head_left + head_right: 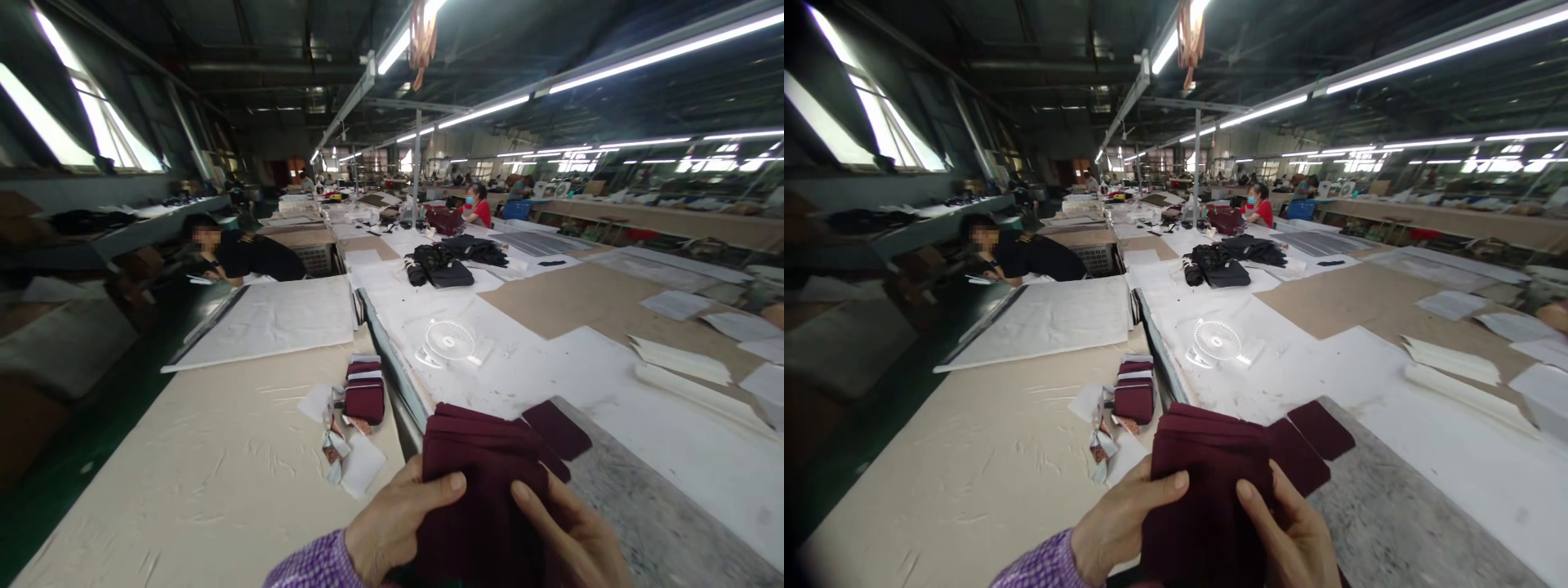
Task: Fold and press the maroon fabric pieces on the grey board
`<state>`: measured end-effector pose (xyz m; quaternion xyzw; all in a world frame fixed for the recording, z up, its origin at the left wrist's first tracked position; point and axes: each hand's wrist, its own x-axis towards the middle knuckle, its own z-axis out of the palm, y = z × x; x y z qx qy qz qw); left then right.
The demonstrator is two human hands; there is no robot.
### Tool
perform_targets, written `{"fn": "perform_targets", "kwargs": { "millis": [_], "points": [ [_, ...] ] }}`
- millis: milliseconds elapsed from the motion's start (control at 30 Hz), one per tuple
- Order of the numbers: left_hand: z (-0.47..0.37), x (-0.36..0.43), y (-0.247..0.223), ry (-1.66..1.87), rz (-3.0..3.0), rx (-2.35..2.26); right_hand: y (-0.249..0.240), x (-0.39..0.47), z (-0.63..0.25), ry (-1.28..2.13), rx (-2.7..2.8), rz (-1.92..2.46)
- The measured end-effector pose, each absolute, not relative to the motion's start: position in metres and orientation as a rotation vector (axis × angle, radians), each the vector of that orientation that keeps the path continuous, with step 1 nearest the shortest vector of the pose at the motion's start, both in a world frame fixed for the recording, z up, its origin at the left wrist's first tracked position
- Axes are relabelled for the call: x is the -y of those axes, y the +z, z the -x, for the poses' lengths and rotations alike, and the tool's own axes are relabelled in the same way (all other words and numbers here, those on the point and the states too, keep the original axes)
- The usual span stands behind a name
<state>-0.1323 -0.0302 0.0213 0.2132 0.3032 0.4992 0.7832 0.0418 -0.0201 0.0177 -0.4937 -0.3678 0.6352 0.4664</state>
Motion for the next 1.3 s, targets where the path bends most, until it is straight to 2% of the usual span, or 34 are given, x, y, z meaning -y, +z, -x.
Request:
{"fn": "perform_targets", "kwargs": {
  "millis": [200,400,600,733,967,1300],
  "points": [
    [0.13,0.036,0.016,1.099,-0.482,-0.59,0.013,0.02,-0.047,1.615,0.953,1.2],
    [0.128,0.04,0.016,1.116,-0.416,-0.627,0.025,0.024,-0.039,1.501,0.993,1.218],
    [0.126,0.039,0.013,1.118,-0.353,-0.665,0.011,0.02,-0.045,1.469,1.155,1.217],
    [0.127,0.04,0.012,1.114,-0.341,-0.688,0.015,0.021,-0.042,1.266,1.085,1.284],
    [0.131,0.041,0.015,1.104,-0.372,-0.688,0.022,0.024,-0.033,1.349,0.933,1.265],
    [0.13,0.042,0.015,1.132,-0.375,-0.726,0.014,0.025,-0.024,1.263,0.871,1.315]
  ]
}}
